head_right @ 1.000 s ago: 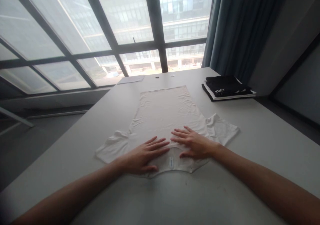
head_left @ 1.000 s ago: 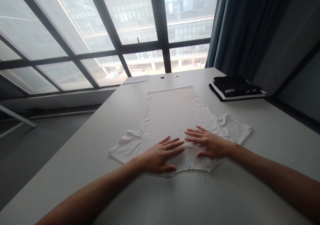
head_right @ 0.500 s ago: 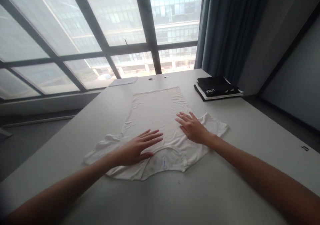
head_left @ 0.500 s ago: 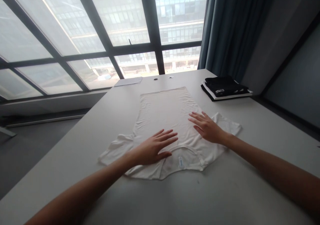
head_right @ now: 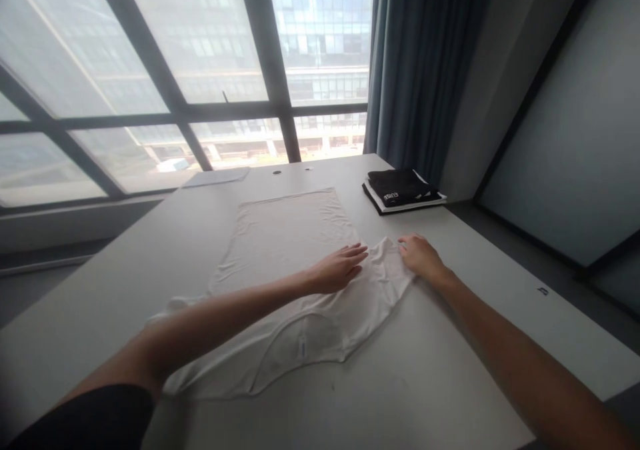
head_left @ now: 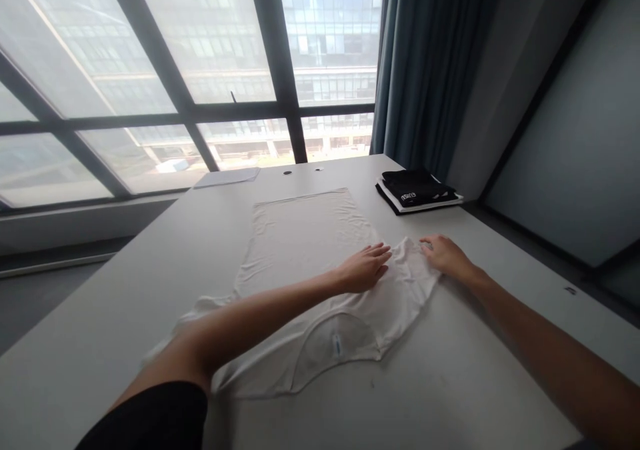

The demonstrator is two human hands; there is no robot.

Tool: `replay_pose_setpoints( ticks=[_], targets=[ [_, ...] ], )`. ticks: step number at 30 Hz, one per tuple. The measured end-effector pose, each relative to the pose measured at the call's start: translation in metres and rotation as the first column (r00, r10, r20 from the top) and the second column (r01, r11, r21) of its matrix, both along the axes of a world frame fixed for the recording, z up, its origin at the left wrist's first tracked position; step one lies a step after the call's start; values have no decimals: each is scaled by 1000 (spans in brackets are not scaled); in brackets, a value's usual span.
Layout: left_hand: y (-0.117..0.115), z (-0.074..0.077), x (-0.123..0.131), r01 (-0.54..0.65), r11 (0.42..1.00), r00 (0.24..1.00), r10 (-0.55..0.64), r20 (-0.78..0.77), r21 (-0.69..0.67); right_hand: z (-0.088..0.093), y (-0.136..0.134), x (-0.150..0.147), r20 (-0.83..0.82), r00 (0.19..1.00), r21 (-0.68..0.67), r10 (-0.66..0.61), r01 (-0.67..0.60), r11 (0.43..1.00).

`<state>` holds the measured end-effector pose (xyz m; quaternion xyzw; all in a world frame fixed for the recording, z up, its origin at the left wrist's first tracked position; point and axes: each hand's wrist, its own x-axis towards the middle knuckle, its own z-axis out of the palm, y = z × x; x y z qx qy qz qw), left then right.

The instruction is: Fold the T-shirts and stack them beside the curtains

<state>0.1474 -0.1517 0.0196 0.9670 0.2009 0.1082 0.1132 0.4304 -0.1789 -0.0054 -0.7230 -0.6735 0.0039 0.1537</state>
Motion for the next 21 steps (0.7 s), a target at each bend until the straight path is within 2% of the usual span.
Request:
replay_pose_setpoints(
  ticks=[3, 6, 11, 16, 21],
  targets=[
    [-4, -17, 12, -45, 999, 999, 45, -22, 9, 2, -6, 8, 30, 999, -66, -29, 31, 997],
    [-8, -26, 11, -51, 999, 998, 51, -44, 13, 10, -11, 8, -9, 997, -117, -80, 78, 990],
    [-9, -27, 9, -38, 999, 998, 39, -53, 5, 21, -16, 3, -75, 991, -154, -114, 101, 983],
    [-9, -26, 10, -48, 999, 999, 48, -1, 1, 19, -15, 10, -135, 971, -176, -199, 174, 969],
    [-8, -28, 9, -69, 997, 997, 70, 28, -25, 23, -16, 11, -317, 925, -256, -208, 128, 958]
  ],
)
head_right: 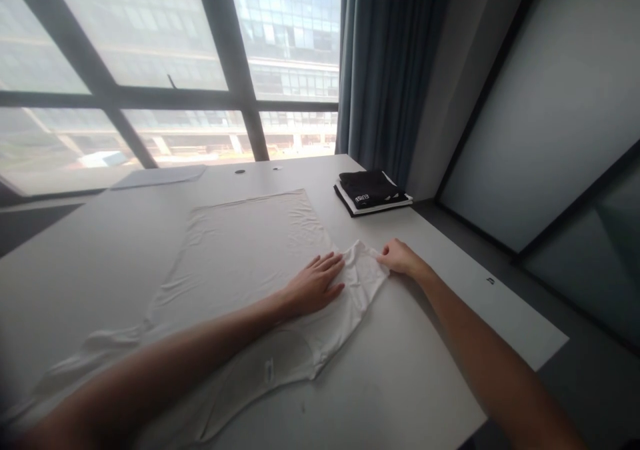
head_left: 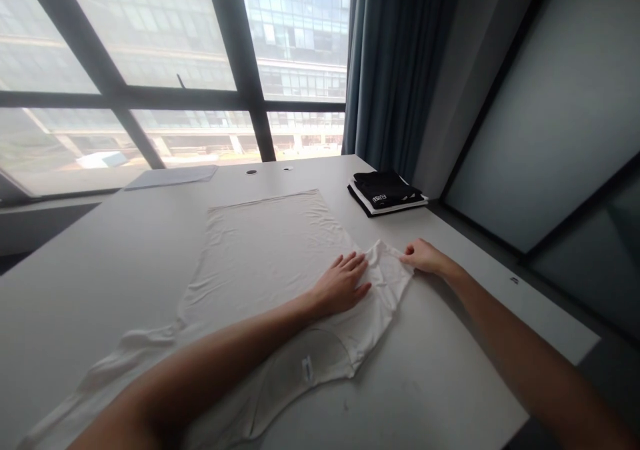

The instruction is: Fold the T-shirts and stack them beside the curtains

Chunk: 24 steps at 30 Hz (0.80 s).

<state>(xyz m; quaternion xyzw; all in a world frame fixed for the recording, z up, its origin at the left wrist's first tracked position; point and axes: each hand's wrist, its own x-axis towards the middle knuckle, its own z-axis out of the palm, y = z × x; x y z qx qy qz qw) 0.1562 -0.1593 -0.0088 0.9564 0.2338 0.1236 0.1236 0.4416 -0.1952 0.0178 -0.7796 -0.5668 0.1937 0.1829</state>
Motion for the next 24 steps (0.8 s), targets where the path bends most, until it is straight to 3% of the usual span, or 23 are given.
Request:
replay_pose_setpoints(
  ticks=[3, 7, 12, 15, 17, 19, 21, 22, 24],
  targets=[
    [0, -1, 0, 15, 1000, 1000, -15, 10, -5, 9, -3, -5, -206, 978, 25, 22, -18, 1000],
    [-1, -2, 0, 31, 999, 999, -31, 14, -9, 22, -7, -18, -465, 885, 70, 23, 11, 997],
    [1, 0, 3, -2, 994, 986, 19, 166, -107, 33, -12, -38, -517, 854, 206, 51, 67, 976],
    [4, 6, 8, -68, 959, 910, 172, 377, -274, 34, -15, -52, -527, 839, 330, 133, 58, 942],
    [8, 11, 12, -80, 881, 825, 322, 465, -467, 32, -18, -65, -520, 834, 391, 184, 42, 919],
    [12, 16, 13, -19, 740, 753, 453, 477, -672, 28, -22, -80, -529, 806, 420, 264, -22, 907],
    [16, 18, 11, 43, 594, 719, 540, 438, -803, 24, -25, -94, -567, 725, 405, 390, -167, 899],
    [18, 19, 9, 43, 550, 708, 572, 414, -834, 21, -26, -99, -589, 675, 391, 445, -244, 888],
    [21, 17, 6, -20, 539, 693, 615, 377, -842, 17, -26, -103, -604, 628, 381, 490, -313, 870]
  ],
)
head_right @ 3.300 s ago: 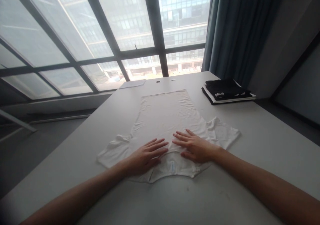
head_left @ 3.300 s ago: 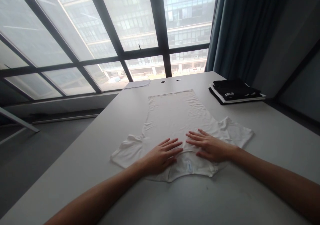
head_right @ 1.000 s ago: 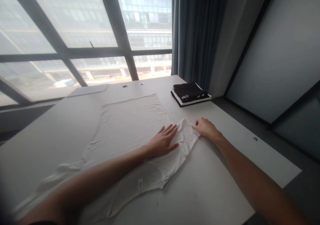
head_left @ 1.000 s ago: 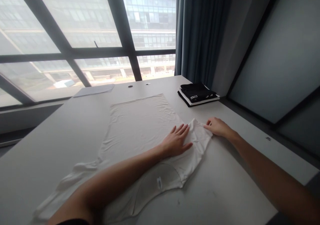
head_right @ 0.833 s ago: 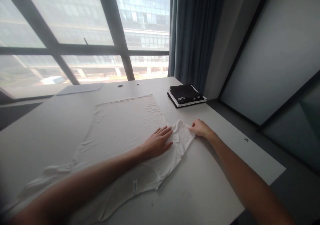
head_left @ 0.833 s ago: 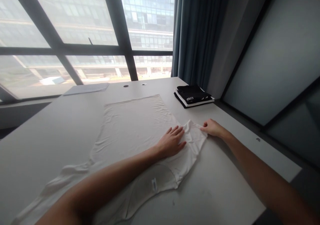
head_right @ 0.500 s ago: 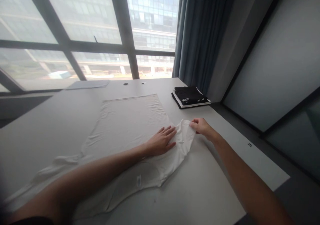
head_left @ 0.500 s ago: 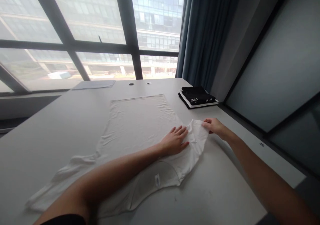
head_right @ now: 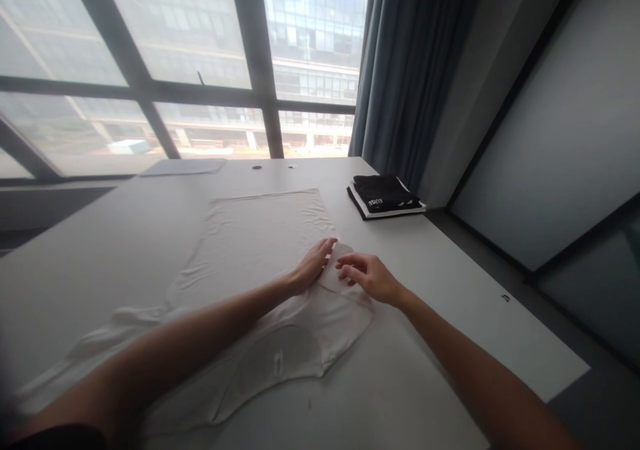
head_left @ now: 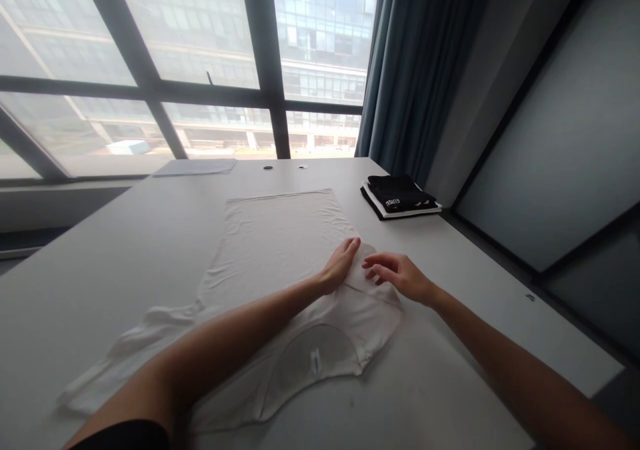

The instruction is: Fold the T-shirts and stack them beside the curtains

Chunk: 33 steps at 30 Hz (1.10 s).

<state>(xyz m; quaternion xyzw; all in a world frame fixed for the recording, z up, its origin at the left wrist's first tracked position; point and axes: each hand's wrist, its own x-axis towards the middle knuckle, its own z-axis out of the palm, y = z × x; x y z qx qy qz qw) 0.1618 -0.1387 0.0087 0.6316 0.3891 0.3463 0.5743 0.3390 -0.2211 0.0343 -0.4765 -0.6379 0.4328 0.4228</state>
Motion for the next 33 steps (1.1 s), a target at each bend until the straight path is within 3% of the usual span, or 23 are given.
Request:
replay_pose_setpoints(
  ticks=[2, 4, 6, 9, 13, 19, 25, 29, 31, 33],
  targets=[
    [1, -2, -3, -21, 998, 998, 24, -60, 54, -5, 4, 5, 38, 994, 48, -106, 104, 993],
    [1, -4, -5, 4, 992, 995, 9, -101, 127, -12, 10, 16, 121, 953, 154, -278, 258, 954],
    [0, -5, -4, 39, 977, 991, -11, -133, 210, -18, 16, 27, 225, 898, 255, -378, 321, 912],
    [0, -5, -2, 68, 954, 988, -22, -156, 293, -27, 22, 36, 326, 854, 313, -407, 309, 898],
    [5, -5, -2, 100, 923, 982, -33, -185, 371, -33, 23, 32, 363, 854, 344, -373, 249, 905],
    [11, -1, -10, 189, 915, 937, -58, -345, 358, -35, 21, 27, 432, 839, 428, -332, 133, 894],
    [8, 11, -20, 414, 792, 806, -90, -585, 449, -41, 22, 27, 558, 783, 466, -274, -23, 884],
    [-6, 20, -23, 459, 658, 714, 126, -689, 596, -45, 23, 30, 637, 733, 437, -238, -90, 895],
    [-12, 19, -21, 451, 574, 714, 228, -662, 684, -44, 23, 31, 634, 736, 418, -237, -69, 906],
    [-16, 15, -17, 466, 513, 745, 213, -632, 721, -42, 24, 34, 587, 759, 417, -280, 13, 909]
  ],
)
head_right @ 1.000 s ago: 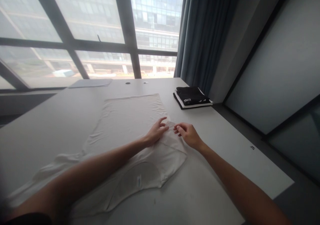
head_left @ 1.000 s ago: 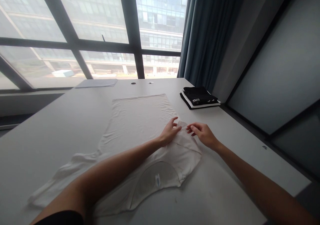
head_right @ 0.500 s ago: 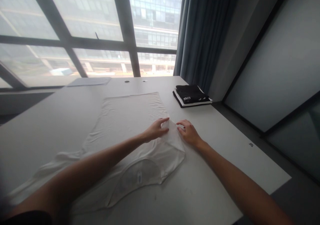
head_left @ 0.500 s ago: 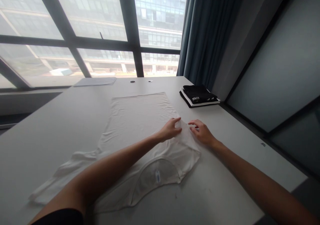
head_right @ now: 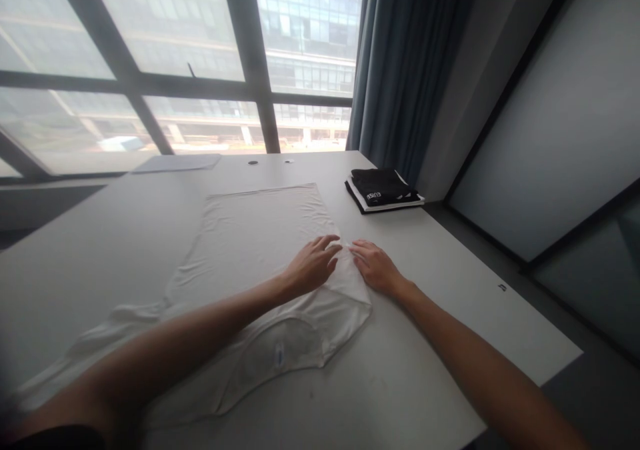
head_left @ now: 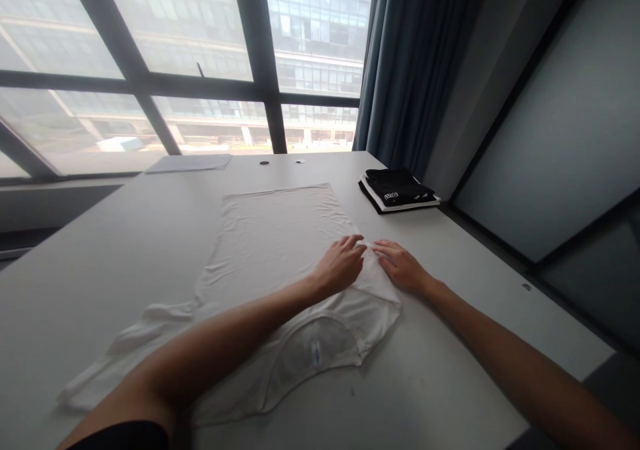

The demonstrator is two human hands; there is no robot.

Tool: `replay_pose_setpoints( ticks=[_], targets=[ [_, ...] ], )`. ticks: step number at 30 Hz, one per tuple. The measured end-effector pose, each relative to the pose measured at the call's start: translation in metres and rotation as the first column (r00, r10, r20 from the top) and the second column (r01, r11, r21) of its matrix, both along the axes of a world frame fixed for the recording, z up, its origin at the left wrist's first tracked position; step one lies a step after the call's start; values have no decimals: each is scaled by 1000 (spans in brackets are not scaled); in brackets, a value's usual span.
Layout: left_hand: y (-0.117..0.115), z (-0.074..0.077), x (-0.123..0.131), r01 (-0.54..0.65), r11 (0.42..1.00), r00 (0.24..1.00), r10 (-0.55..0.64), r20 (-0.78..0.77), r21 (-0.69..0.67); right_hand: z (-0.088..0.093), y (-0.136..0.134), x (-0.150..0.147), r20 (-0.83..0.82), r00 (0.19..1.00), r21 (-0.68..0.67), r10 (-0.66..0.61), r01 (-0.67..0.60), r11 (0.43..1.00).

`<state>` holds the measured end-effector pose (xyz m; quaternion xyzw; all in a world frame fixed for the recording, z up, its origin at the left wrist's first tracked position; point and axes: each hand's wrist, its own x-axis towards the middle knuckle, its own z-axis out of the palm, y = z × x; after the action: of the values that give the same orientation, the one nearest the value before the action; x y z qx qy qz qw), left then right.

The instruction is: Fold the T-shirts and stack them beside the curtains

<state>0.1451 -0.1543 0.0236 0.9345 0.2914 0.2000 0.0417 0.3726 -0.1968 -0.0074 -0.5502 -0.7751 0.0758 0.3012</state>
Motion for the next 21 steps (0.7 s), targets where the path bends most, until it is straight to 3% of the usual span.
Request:
replay_pose_setpoints(
  ticks=[3, 6, 10, 16, 18, 21],
  targets=[
    [-1, -12, 7, 125, 992, 992, -125, -10, -17, 2, 2, 4, -97, 991, 45, -88, 92, 995],
    [-2, -26, 8, 189, 980, 977, -194, -91, -58, -2, 4, 5, -82, 996, 47, -27, 31, 998],
    [-3, -35, 5, 190, 978, 966, -202, -159, -91, -12, 4, 0, -29, 999, -34, 30, -31, 999],
    [-4, -26, 8, 196, 980, 980, -197, -4, -39, -4, 11, -4, -130, 989, 24, -70, 74, 997],
    [-6, -20, 9, 287, 957, 957, -285, 51, -50, 1, 19, -1, -117, 991, 19, -71, 74, 997],
    [-11, -15, 8, 504, 858, 863, -499, 77, -101, 2, 35, 4, -76, 996, -32, -36, 33, 999]
  ],
)
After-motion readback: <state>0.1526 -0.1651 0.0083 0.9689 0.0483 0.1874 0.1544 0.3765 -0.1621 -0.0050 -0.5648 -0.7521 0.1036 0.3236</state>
